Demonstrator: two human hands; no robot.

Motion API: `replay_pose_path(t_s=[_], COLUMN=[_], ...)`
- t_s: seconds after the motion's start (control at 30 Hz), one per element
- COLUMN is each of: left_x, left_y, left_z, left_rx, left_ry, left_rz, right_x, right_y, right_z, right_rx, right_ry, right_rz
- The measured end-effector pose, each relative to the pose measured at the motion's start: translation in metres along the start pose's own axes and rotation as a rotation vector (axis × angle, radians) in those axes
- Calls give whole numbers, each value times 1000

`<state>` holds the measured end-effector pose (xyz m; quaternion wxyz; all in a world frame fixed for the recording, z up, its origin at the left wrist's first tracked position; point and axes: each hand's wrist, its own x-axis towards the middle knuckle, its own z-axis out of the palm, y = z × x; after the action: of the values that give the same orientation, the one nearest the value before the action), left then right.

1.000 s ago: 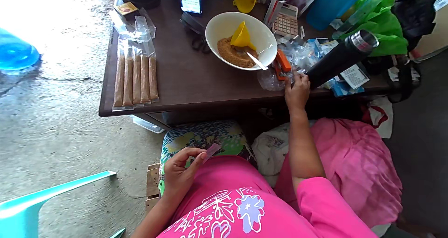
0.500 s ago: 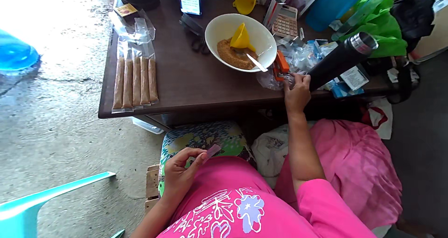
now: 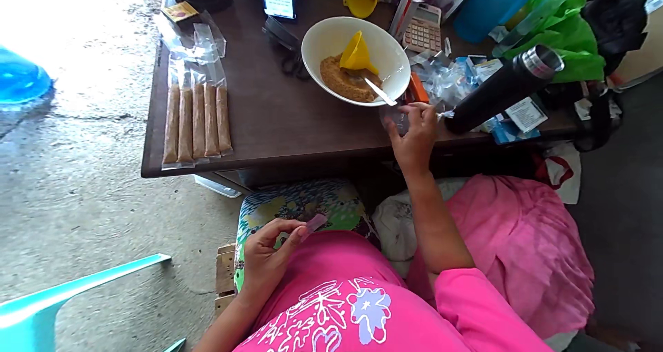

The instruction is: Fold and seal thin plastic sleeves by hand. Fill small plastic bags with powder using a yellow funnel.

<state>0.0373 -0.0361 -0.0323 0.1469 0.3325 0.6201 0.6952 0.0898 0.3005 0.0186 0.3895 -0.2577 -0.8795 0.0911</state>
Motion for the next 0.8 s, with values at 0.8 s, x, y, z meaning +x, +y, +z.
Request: replay_pose_path(t_s=[0.8], left_x=[-2], left_y=[-2], left_z=[-8], left_rx=[-16], left_ry=[44], left_rz=[-28], right_x=[4], right_y=[-5], right_z=[9], right_rx=[-101], right_ry=[-343], right_rz=[138])
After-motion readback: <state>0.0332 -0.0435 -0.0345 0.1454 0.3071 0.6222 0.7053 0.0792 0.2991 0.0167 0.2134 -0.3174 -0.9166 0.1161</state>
